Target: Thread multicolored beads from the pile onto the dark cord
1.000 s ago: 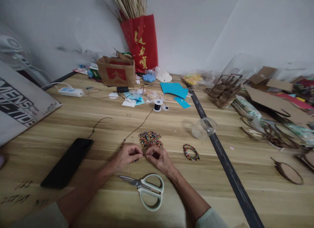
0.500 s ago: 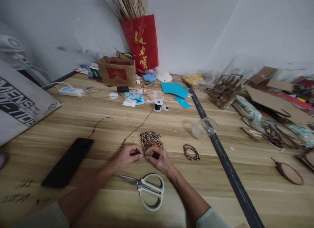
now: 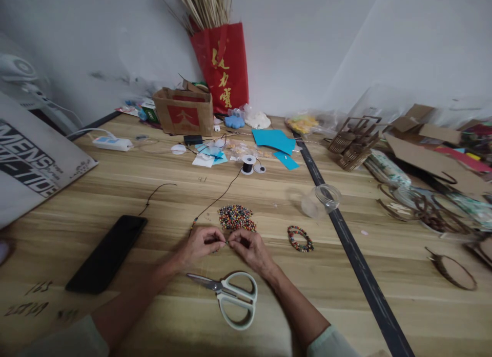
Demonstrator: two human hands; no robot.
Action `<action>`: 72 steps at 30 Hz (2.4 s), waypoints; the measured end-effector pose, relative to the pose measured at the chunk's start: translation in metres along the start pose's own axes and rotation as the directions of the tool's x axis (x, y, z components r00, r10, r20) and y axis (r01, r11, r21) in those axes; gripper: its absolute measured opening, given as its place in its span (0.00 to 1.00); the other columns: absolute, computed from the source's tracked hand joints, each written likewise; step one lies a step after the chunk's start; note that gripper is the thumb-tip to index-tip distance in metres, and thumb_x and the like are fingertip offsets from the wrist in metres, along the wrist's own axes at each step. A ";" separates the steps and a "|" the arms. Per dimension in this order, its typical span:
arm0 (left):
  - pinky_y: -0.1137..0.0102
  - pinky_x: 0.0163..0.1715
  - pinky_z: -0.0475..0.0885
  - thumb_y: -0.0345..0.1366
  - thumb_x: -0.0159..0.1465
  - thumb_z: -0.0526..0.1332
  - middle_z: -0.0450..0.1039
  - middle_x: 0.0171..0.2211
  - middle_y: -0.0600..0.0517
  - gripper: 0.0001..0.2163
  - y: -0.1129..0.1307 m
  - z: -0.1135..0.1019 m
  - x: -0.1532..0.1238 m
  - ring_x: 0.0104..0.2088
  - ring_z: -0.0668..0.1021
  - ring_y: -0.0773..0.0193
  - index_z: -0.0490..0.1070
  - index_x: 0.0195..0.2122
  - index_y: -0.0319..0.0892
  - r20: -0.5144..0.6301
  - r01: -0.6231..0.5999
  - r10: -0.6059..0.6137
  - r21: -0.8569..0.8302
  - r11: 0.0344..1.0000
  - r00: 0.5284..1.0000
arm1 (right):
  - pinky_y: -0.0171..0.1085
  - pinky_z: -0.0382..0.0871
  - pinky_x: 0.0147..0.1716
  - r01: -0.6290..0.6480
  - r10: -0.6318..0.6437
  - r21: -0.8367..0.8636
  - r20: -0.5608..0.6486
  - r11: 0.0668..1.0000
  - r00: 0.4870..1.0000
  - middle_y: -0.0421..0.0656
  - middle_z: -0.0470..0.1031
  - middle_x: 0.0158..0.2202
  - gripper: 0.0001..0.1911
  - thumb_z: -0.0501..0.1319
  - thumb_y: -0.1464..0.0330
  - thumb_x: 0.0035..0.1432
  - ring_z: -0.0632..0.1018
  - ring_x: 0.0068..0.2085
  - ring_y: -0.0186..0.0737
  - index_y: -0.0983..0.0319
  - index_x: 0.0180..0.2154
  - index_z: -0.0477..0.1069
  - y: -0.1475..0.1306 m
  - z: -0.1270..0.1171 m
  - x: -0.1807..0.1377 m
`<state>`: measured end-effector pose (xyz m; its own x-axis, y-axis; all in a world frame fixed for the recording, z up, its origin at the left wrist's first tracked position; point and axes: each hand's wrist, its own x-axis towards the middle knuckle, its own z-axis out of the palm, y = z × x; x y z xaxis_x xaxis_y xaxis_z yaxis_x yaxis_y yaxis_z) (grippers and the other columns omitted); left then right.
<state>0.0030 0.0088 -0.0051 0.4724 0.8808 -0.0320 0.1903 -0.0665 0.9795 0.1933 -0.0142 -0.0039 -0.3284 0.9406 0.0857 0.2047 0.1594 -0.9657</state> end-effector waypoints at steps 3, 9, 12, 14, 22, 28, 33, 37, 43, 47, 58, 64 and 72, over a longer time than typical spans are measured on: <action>0.76 0.26 0.65 0.35 0.56 0.61 0.70 0.24 0.53 0.06 0.004 -0.001 -0.001 0.26 0.70 0.68 0.73 0.28 0.37 0.007 -0.023 0.023 0.017 1.000 1.000 | 0.32 0.64 0.29 0.062 -0.063 -0.053 -0.007 0.997 0.998 0.41 0.71 0.26 0.13 0.59 0.60 0.60 0.71 0.29 0.35 0.63 0.31 0.71 0.000 0.000 -0.001; 0.74 0.30 0.66 0.37 0.58 0.59 0.74 0.27 0.51 0.09 0.009 -0.002 -0.001 0.29 0.73 0.66 0.74 0.31 0.37 -0.024 -0.047 0.048 0.050 0.998 0.999 | 0.35 0.66 0.34 0.224 -0.229 -0.132 -0.025 0.966 0.973 0.44 0.73 0.31 0.10 0.58 0.63 0.63 0.73 0.33 0.38 0.62 0.33 0.72 -0.004 0.000 -0.002; 0.74 0.31 0.66 0.39 0.59 0.59 0.74 0.27 0.52 0.10 0.010 -0.003 -0.001 0.29 0.72 0.66 0.75 0.31 0.37 -0.017 -0.045 0.046 0.045 0.998 0.999 | 0.36 0.67 0.34 0.257 -0.268 -0.153 -0.057 0.954 0.962 0.44 0.73 0.31 0.11 0.58 0.62 0.63 0.72 0.34 0.38 0.62 0.32 0.72 -0.007 0.000 -0.002; 0.75 0.30 0.65 0.40 0.59 0.59 0.74 0.27 0.51 0.11 0.010 -0.003 -0.001 0.29 0.73 0.66 0.75 0.31 0.37 -0.007 -0.040 0.040 0.032 0.999 0.999 | 0.36 0.67 0.35 0.276 -0.289 -0.163 -0.063 0.947 0.955 0.45 0.73 0.31 0.11 0.57 0.63 0.63 0.73 0.34 0.39 0.62 0.32 0.72 -0.008 0.000 -0.001; 0.74 0.32 0.67 0.41 0.55 0.64 0.76 0.29 0.50 0.11 0.009 -0.003 -0.001 0.31 0.75 0.65 0.74 0.32 0.37 0.064 0.011 -0.005 -0.103 0.995 0.998 | 0.37 0.67 0.34 0.295 -0.301 -0.157 -0.015 0.943 0.954 0.45 0.73 0.31 0.10 0.57 0.64 0.64 0.73 0.34 0.39 0.61 0.33 0.72 -0.007 0.001 -0.001; 0.75 0.28 0.65 0.40 0.53 0.66 0.73 0.25 0.51 0.11 0.004 -0.002 0.000 0.27 0.72 0.68 0.74 0.29 0.36 0.042 0.014 -0.009 -0.109 0.994 0.999 | 0.38 0.67 0.35 0.313 -0.318 -0.169 0.001 0.934 0.948 0.46 0.72 0.31 0.11 0.56 0.63 0.64 0.73 0.34 0.40 0.62 0.33 0.72 -0.007 0.002 -0.002; 0.75 0.25 0.62 0.39 0.55 0.64 0.70 0.23 0.53 0.10 0.004 -0.003 0.000 0.25 0.69 0.69 0.73 0.26 0.36 0.043 -0.012 0.015 -0.055 0.998 0.999 | 0.36 0.66 0.31 0.300 -0.308 -0.191 -0.012 0.934 0.951 0.45 0.72 0.30 0.10 0.57 0.64 0.63 0.72 0.32 0.38 0.62 0.32 0.71 -0.007 0.003 -0.002; 0.75 0.25 0.62 0.38 0.55 0.63 0.70 0.22 0.53 0.09 0.006 -0.003 0.000 0.25 0.68 0.69 0.73 0.26 0.36 0.035 -0.021 0.023 -0.034 0.999 0.999 | 0.34 0.63 0.28 0.267 -0.277 -0.242 -0.010 0.933 0.961 0.42 0.70 0.28 0.08 0.59 0.63 0.61 0.70 0.29 0.36 0.62 0.34 0.70 -0.003 0.003 -0.003; 0.75 0.26 0.62 0.39 0.55 0.64 0.71 0.24 0.52 0.10 0.004 -0.003 0.000 0.26 0.70 0.68 0.73 0.27 0.36 0.051 -0.021 0.024 -0.057 0.998 0.998 | 0.33 0.61 0.26 0.262 -0.269 -0.355 0.032 0.897 0.963 0.41 0.68 0.26 0.11 0.56 0.63 0.64 0.68 0.27 0.34 0.62 0.31 0.68 -0.001 0.003 -0.005; 0.74 0.27 0.63 0.40 0.54 0.65 0.71 0.24 0.52 0.11 0.004 -0.002 0.000 0.26 0.70 0.68 0.73 0.27 0.36 0.050 0.003 0.000 -0.066 0.998 0.999 | 0.34 0.61 0.28 0.297 -0.298 -0.382 0.058 0.875 0.953 0.41 0.68 0.26 0.14 0.52 0.62 0.66 0.69 0.28 0.35 0.61 0.31 0.68 -0.001 0.004 -0.006; 0.75 0.26 0.63 0.38 0.56 0.62 0.68 0.21 0.54 0.09 0.003 -0.003 0.000 0.24 0.68 0.69 0.71 0.25 0.37 0.060 -0.027 0.029 -0.037 0.999 0.998 | 0.35 0.61 0.31 0.351 -0.336 -0.408 0.111 0.843 0.936 0.43 0.67 0.29 0.14 0.46 0.65 0.69 0.68 0.31 0.38 0.61 0.33 0.65 -0.003 0.006 -0.006; 0.75 0.25 0.63 0.36 0.55 0.62 0.68 0.20 0.54 0.07 0.000 -0.001 0.001 0.23 0.69 0.69 0.72 0.25 0.37 -0.002 -0.023 0.023 0.037 0.999 1.000 | 0.35 0.62 0.32 0.344 -0.324 -0.423 0.122 0.838 0.938 0.43 0.66 0.30 0.14 0.45 0.66 0.69 0.68 0.31 0.37 0.61 0.34 0.64 -0.007 0.005 -0.005; 0.73 0.30 0.69 0.35 0.51 0.65 0.74 0.24 0.51 0.06 0.004 -0.001 0.002 0.27 0.74 0.65 0.74 0.26 0.37 -0.007 0.048 -0.048 -0.015 0.999 0.999 | 0.34 0.61 0.30 0.370 -0.369 -0.490 0.102 0.789 0.924 0.43 0.67 0.29 0.14 0.46 0.67 0.69 0.68 0.31 0.37 0.61 0.32 0.63 -0.006 0.004 -0.004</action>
<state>0.0037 0.0108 -0.0012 0.4570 0.8861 -0.0778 0.1999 -0.0171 0.9797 0.1895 -0.0205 0.0002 -0.4734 0.7792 0.4108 0.4921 0.6208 -0.6103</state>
